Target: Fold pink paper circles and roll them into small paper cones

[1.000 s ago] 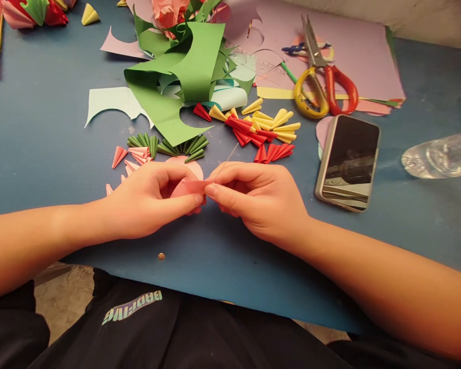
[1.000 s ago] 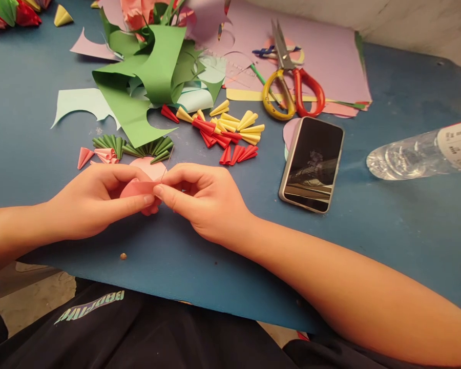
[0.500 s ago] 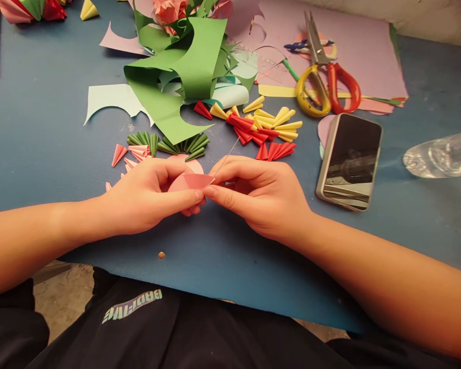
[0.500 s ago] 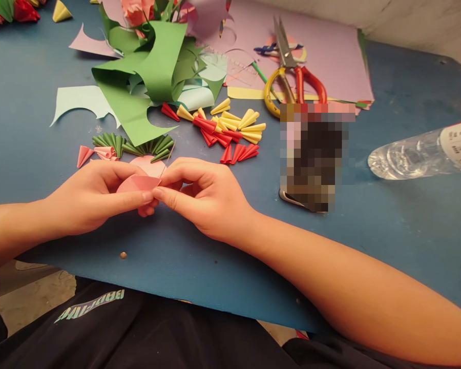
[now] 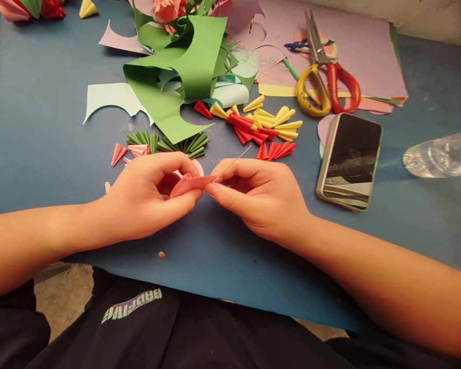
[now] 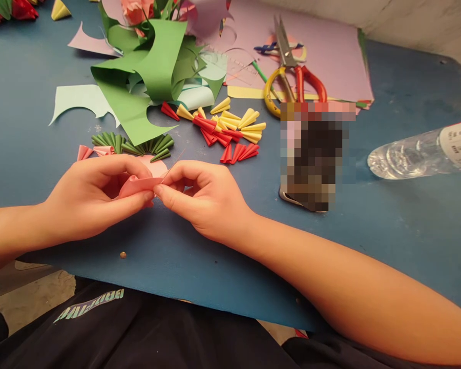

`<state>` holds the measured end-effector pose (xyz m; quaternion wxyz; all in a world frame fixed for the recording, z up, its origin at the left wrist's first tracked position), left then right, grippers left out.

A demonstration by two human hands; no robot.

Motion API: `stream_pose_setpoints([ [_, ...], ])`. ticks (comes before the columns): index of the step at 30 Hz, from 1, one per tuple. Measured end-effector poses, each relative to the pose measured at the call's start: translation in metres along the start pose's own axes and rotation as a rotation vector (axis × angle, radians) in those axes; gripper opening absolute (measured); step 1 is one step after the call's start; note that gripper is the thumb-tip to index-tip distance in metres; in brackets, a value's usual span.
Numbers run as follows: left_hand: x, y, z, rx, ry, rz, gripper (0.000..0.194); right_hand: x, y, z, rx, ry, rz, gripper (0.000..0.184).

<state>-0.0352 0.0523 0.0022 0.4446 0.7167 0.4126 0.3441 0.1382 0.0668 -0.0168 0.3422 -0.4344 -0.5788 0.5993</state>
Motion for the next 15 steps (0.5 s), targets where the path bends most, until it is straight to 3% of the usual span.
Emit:
stream_pose_setpoints([
  [5, -0.0004, 0.0009, -0.0009, 0.064, 0.047, 0.044, 0.007, 0.0006, 0.0044, 0.0018, 0.051, -0.01, 0.057, 0.009],
  [9, 0.0004, 0.0033, -0.0032, 0.031, 0.098, 0.036, 0.011, 0.0013, 0.0048, 0.0032, 0.105, -0.043, 0.015, 0.007],
  [15, 0.0, -0.0025, -0.0029, -0.177, 0.048, -0.168, 0.023, 0.0019, 0.0051, 0.003, 0.094, -0.069, -0.044, 0.013],
])
Point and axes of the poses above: each hand's wrist, its own x-axis towards the middle knuckle, its own z-axis out of the palm, y = z × x, the point moved 5 cm from there along x, towards the middle knuckle, and after that the axes turned 8 degrees about z, right-handed, at the moved point
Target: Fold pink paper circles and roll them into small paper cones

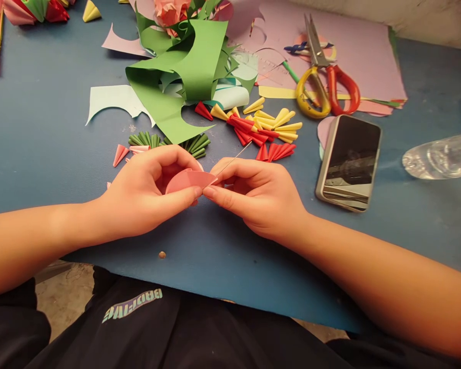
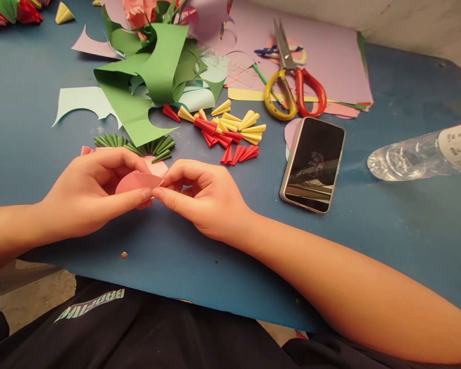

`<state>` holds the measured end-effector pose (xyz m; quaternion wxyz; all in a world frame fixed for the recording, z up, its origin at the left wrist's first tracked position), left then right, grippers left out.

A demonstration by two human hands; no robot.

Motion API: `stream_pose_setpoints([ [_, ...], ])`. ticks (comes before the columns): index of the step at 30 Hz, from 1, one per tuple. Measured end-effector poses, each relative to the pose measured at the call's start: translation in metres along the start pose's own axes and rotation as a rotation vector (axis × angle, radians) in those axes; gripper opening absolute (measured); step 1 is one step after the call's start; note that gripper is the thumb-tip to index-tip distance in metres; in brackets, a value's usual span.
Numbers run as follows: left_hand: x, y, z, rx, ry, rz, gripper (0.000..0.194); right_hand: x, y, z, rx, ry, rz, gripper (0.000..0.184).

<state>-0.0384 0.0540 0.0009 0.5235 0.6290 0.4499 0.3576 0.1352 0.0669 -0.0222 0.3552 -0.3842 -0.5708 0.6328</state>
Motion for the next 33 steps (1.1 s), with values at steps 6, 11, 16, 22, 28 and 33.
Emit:
stream_pose_setpoints([
  [6, 0.0036, -0.0054, -0.0009, -0.141, -0.032, -0.102, 0.029, -0.0009, -0.0037, -0.0028, -0.151, 0.053, -0.117, 0.02],
  [11, 0.005, -0.0077, -0.0002, -0.15, -0.048, -0.148, 0.036, -0.0019, -0.0061, -0.0009, -0.149, 0.061, -0.148, 0.023],
  [16, 0.006, -0.0067, 0.0014, -0.188, -0.08, -0.163, 0.034, -0.0028, -0.0053, 0.0011, -0.115, 0.044, -0.12, 0.026],
  [22, 0.0064, -0.0085, 0.0004, -0.132, -0.128, -0.127, 0.028, -0.004, -0.0046, 0.0026, -0.042, 0.016, -0.092, 0.017],
  [28, 0.0057, -0.0094, 0.0034, -0.128, -0.085, -0.145, 0.032, -0.0021, -0.0003, 0.0022, 0.026, 0.008, -0.008, 0.017],
  [33, 0.0051, -0.0066, 0.0053, -0.116, -0.119, -0.106, 0.027, -0.0012, 0.002, -0.0006, 0.041, 0.037, -0.024, 0.011],
])
Point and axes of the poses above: each hand's wrist, its own x-axis towards the middle knuckle, its own z-axis out of the palm, y = z × x, the point moved 5 cm from there along x, towards the middle knuckle, and after that the axes turned 8 degrees about z, right-handed, at the moved point
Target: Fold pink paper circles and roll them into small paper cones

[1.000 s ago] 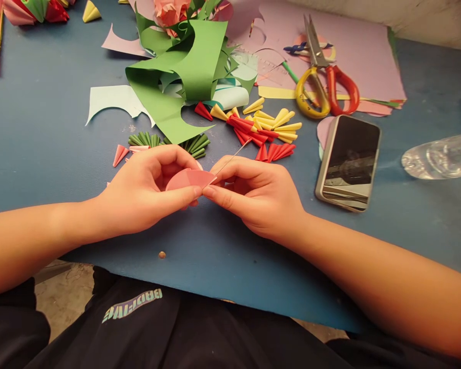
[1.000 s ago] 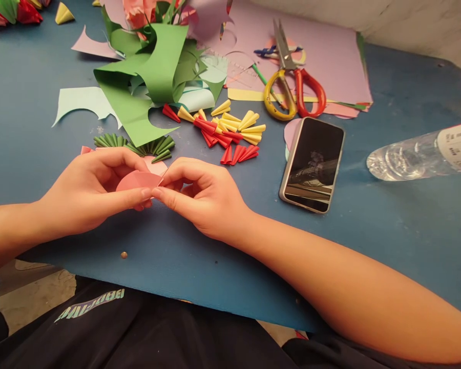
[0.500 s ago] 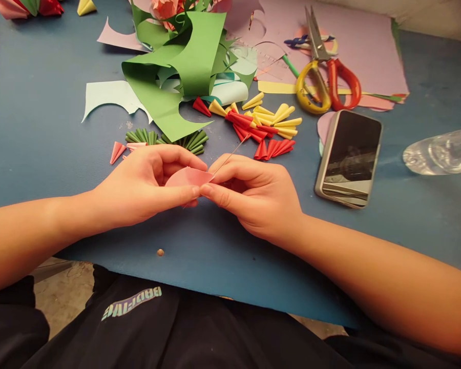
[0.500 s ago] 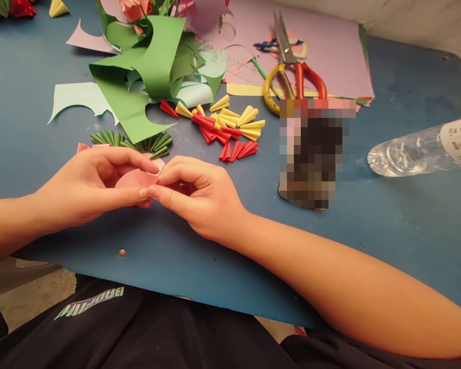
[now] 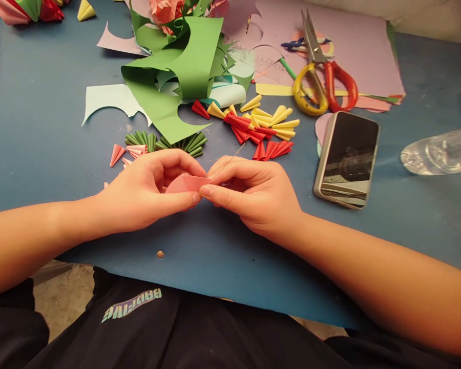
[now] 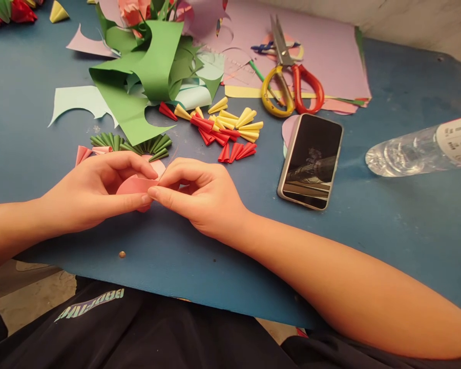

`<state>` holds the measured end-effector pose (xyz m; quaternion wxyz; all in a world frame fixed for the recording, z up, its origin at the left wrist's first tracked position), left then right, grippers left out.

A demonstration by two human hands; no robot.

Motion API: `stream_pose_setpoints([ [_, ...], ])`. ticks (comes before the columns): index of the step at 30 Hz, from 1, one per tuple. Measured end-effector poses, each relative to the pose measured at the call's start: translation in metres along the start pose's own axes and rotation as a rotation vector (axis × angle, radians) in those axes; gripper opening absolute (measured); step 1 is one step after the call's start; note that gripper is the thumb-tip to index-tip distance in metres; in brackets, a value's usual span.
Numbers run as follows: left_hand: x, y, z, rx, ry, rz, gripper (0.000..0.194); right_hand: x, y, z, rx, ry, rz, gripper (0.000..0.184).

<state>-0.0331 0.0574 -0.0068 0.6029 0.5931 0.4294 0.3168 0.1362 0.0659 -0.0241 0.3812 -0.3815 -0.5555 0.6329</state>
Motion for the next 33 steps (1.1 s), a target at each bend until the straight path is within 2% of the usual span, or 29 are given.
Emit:
stream_pose_setpoints([
  [8, 0.0006, 0.0045, -0.0002, 0.152, -0.032, 0.039, 0.013, -0.0002, -0.0001, -0.0005, 0.002, -0.052, 0.02, 0.02],
  [14, -0.0025, 0.0055, -0.0008, 0.195, 0.043, 0.133, 0.017, 0.0001, -0.0024, 0.0009, -0.033, -0.033, 0.036, 0.023],
  [17, -0.0053, 0.0047, -0.0018, 0.208, 0.111, 0.175, 0.013, 0.0001, -0.0028, 0.0018, -0.043, -0.028, 0.035, 0.02],
  [20, -0.0056, 0.0053, -0.0015, 0.216, 0.119, 0.199, 0.008, -0.0003, -0.0016, 0.0021, -0.072, -0.012, 0.048, 0.017],
  [27, -0.003, 0.004, -0.0034, 0.179, 0.119, 0.112, 0.021, -0.0019, 0.0012, 0.0017, -0.107, 0.062, 0.087, 0.015],
  [33, -0.0024, 0.0038, -0.0026, 0.174, 0.09, 0.1, 0.024, -0.0009, -0.0016, 0.0007, -0.08, 0.01, 0.112, 0.013],
])
Point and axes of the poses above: each hand's wrist, its own x-axis towards the middle knuckle, its own z-axis out of the palm, y = z × x, the point moved 5 cm from there along x, towards the middle knuckle, and after that the axes turned 8 degrees about z, right-handed, at the moved point
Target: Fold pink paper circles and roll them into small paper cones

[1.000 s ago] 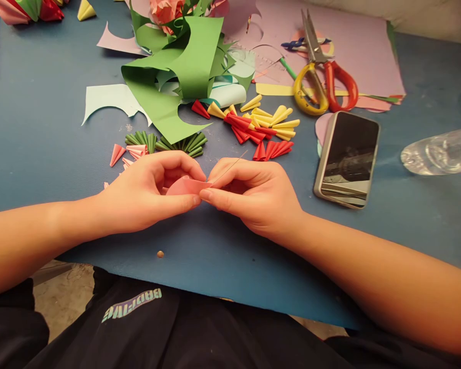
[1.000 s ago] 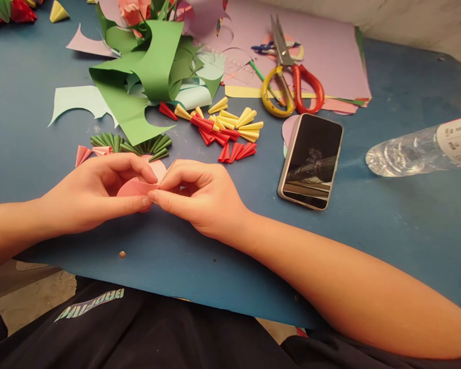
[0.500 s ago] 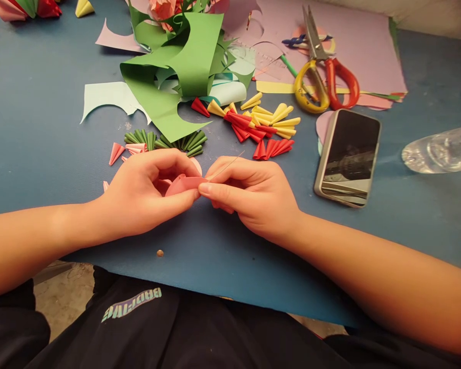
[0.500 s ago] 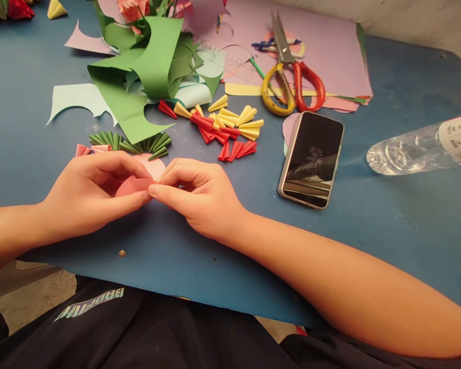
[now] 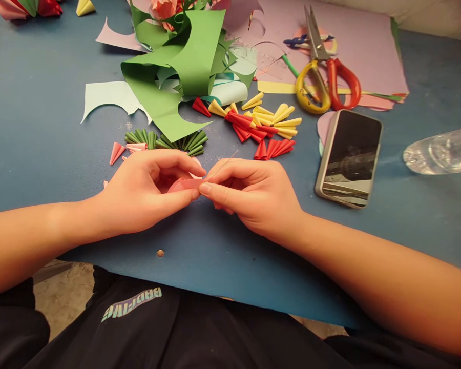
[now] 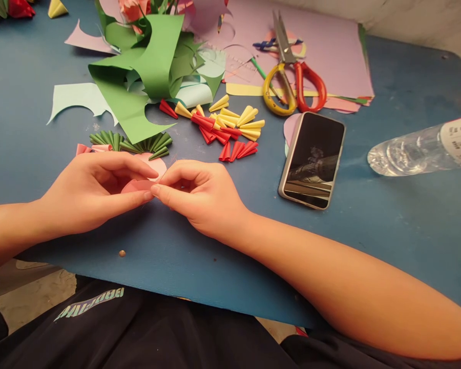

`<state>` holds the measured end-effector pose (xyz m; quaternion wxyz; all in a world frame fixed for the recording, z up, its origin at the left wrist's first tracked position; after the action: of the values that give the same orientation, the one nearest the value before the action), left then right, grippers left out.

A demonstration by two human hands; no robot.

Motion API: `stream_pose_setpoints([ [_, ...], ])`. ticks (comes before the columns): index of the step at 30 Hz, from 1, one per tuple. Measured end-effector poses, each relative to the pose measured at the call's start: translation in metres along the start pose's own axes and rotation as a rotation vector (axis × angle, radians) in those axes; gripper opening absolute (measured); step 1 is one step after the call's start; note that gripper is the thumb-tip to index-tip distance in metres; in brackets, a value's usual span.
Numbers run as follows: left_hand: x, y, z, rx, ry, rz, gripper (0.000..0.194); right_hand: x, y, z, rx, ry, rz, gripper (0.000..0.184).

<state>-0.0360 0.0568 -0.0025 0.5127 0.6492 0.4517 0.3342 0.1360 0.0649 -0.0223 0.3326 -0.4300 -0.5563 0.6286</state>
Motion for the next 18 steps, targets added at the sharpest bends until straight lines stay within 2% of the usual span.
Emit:
stream_pose_setpoints([
  [4, -0.0003, -0.0003, 0.0007, 0.002, -0.025, 0.018, 0.021, 0.0004, 0.0004, 0.0002, 0.034, -0.045, 0.036, 0.012],
  [12, -0.0013, -0.0014, 0.0017, -0.069, -0.048, 0.008, 0.02, -0.0009, 0.0055, 0.0042, 0.133, -0.058, 0.074, 0.007],
  [18, 0.0002, -0.0023, 0.0009, -0.075, -0.027, -0.018, 0.023, 0.0004, 0.0052, 0.006, 0.144, -0.1, 0.11, 0.011],
])
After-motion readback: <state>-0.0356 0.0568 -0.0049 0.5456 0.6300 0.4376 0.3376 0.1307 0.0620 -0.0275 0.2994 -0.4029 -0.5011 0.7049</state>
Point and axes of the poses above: each hand's wrist, its own x-axis towards the middle knuckle, its own z-axis out of the palm, y = z × x, the point moved 5 cm from there along x, towards the middle knuckle, and after that the axes turned 8 degrees about z, right-handed, at the moved point
